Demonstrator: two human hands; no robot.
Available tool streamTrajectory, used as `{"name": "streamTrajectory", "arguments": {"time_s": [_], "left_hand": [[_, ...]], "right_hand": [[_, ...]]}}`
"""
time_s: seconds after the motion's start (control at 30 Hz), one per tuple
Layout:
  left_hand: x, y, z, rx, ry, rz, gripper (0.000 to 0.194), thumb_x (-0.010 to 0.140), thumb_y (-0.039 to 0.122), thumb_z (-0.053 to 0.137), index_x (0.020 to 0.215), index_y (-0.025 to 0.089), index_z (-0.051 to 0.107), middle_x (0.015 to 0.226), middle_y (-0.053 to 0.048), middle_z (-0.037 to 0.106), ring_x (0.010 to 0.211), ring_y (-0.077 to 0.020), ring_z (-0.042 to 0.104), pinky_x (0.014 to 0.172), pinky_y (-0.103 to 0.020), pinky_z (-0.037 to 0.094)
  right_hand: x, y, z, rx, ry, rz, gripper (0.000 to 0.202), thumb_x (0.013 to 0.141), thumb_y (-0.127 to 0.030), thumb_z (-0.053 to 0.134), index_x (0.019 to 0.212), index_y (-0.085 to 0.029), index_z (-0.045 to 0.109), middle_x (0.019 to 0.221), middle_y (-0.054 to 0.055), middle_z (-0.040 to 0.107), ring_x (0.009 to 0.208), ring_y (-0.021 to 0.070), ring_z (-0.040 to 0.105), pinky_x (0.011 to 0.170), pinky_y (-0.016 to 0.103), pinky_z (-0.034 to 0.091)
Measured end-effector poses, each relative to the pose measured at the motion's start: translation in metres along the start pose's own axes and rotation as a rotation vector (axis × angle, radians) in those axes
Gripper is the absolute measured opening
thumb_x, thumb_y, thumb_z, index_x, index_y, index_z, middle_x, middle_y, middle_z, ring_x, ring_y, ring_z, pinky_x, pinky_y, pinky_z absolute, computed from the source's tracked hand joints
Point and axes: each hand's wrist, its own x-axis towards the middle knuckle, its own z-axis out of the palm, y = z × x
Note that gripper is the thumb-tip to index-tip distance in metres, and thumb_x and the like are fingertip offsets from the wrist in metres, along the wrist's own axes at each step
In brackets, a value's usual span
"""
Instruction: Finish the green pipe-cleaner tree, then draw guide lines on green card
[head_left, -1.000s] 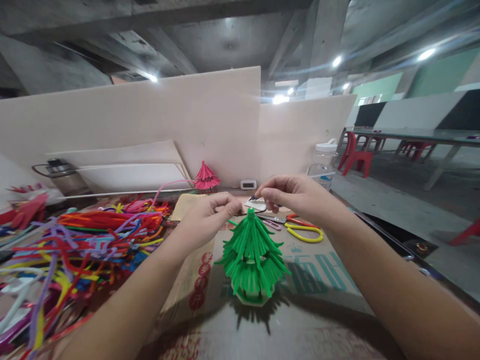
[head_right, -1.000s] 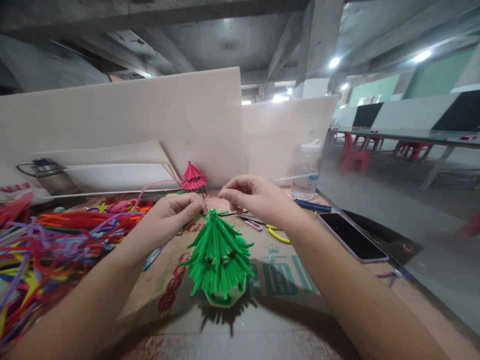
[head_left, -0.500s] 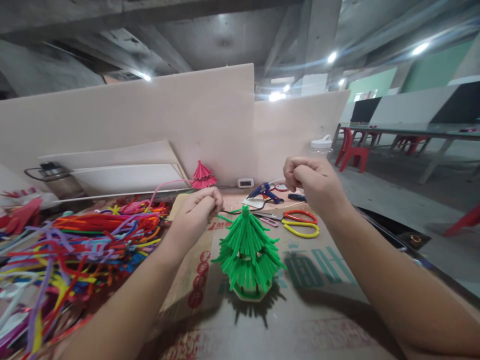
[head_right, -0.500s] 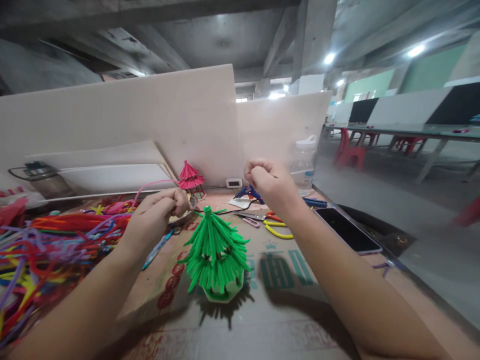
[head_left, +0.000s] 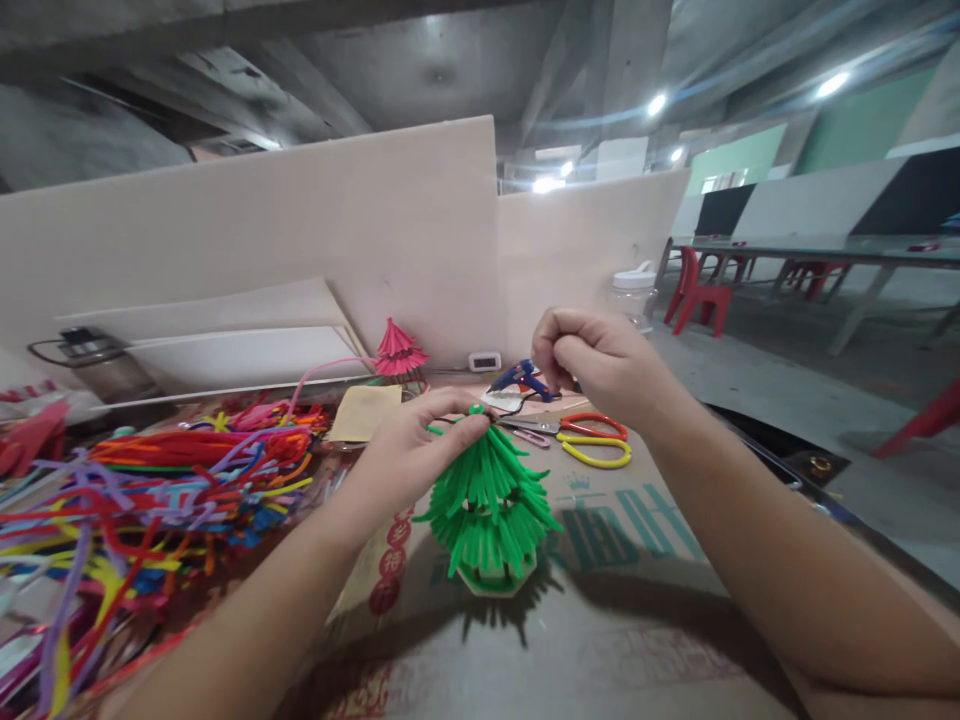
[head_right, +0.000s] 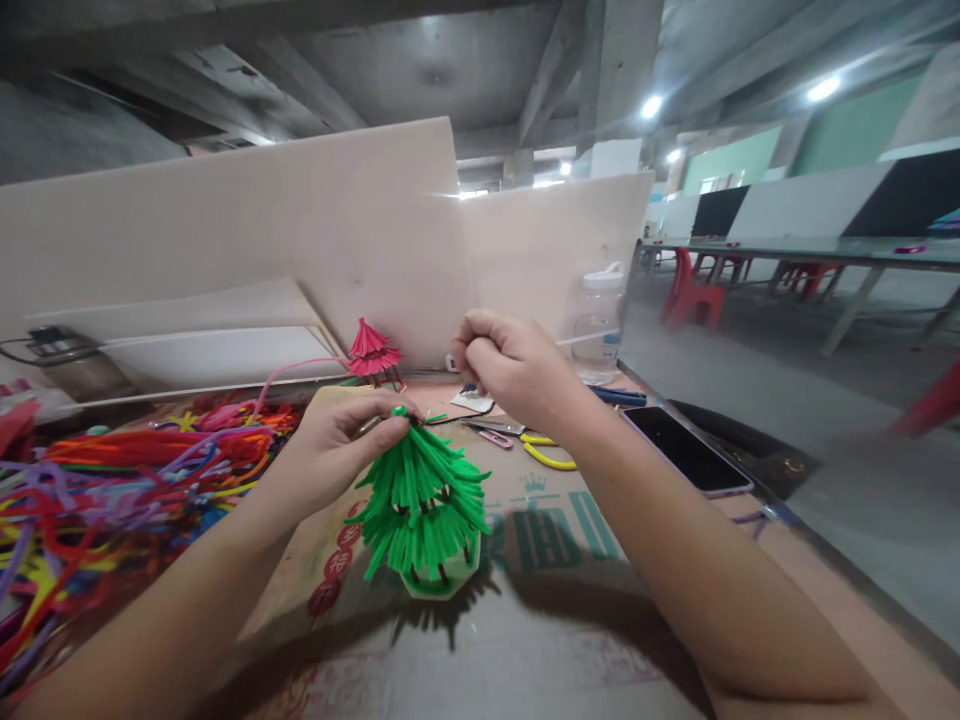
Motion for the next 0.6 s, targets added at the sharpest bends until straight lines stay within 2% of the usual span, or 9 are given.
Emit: {"name": "streamTrajectory", "arguments": {"time_s": [0.07,0.17,0.2,0.27,0.3,0.37,0.47,0.6], "left_hand": [[0.000,0.000,-0.002,-0.009,-0.004,0.004,0.027,0.095,0.040,0.061,0.084,0.020,0.076,0.088,-0.004,0.073,0.089,-0.0214,0.068,0.085,-0.031,0.052],[0.001,-0.003,-0.010,-0.044,0.021,-0.038,0.029,0.095,0.044,0.061,0.090,0.019,0.076,0.092,-0.005,0.075,0.086,-0.0207,0.067,0.075,-0.028,0.050],[0.001,-0.005,-0.013,-0.039,0.041,-0.055,0.030,0.095,0.047,0.062,0.095,0.020,0.076,0.093,-0.005,0.075,0.086,-0.0208,0.067,0.074,-0.028,0.050],[0.002,-0.009,-0.021,0.004,0.084,-0.081,0.034,0.093,0.051,0.064,0.099,0.020,0.076,0.094,-0.005,0.076,0.087,-0.0216,0.068,0.074,-0.028,0.050],[0.002,-0.011,-0.026,0.028,0.103,-0.086,0.036,0.093,0.053,0.064,0.099,0.020,0.077,0.094,-0.005,0.076,0.087,-0.0220,0.068,0.075,-0.028,0.051],[0.004,-0.016,-0.033,0.055,0.129,-0.071,0.039,0.093,0.054,0.063,0.100,0.019,0.077,0.094,-0.005,0.076,0.088,-0.0220,0.068,0.075,-0.028,0.052],[0.010,-0.031,-0.037,0.103,0.140,-0.039,0.042,0.094,0.054,0.060,0.104,0.017,0.077,0.098,-0.007,0.077,0.093,-0.0230,0.069,0.081,-0.029,0.052],[0.017,-0.058,-0.034,0.206,0.144,-0.075,0.050,0.098,0.054,0.051,0.111,0.014,0.077,0.104,-0.010,0.078,0.100,-0.0273,0.070,0.092,-0.037,0.052]], "right_hand": [[-0.001,-0.002,0.002,0.041,-0.123,0.043,0.013,0.090,-0.022,0.050,0.087,-0.020,0.062,0.066,-0.001,0.057,0.060,0.0132,0.052,0.058,0.028,0.040],[-0.003,-0.003,0.009,-0.062,-0.293,0.051,0.029,0.092,-0.041,0.062,0.109,-0.018,0.067,0.078,0.001,0.065,0.068,0.0145,0.058,0.060,0.027,0.041],[-0.003,-0.002,0.013,-0.120,-0.333,0.036,0.030,0.091,-0.042,0.065,0.109,-0.018,0.069,0.079,0.001,0.067,0.069,0.0144,0.059,0.060,0.026,0.040],[-0.003,0.001,0.021,-0.219,-0.377,-0.004,0.019,0.092,-0.034,0.065,0.102,-0.019,0.072,0.079,0.001,0.068,0.069,0.0138,0.059,0.063,0.026,0.039],[-0.003,0.003,0.024,-0.255,-0.374,-0.021,0.015,0.094,-0.029,0.062,0.097,-0.018,0.072,0.079,0.001,0.069,0.070,0.0137,0.059,0.064,0.026,0.039],[-0.001,0.009,0.028,-0.316,-0.343,-0.033,0.021,0.098,-0.023,0.054,0.091,-0.017,0.072,0.080,0.003,0.071,0.072,0.0144,0.060,0.066,0.026,0.038],[0.004,0.022,0.028,-0.402,-0.264,0.002,0.027,0.101,-0.029,0.050,0.095,-0.018,0.073,0.085,0.006,0.074,0.076,0.0169,0.062,0.066,0.027,0.037],[0.010,0.037,0.031,-0.493,-0.172,0.080,0.028,0.100,-0.030,0.050,0.094,-0.019,0.076,0.084,0.006,0.076,0.076,0.0186,0.063,0.065,0.027,0.036]]}}
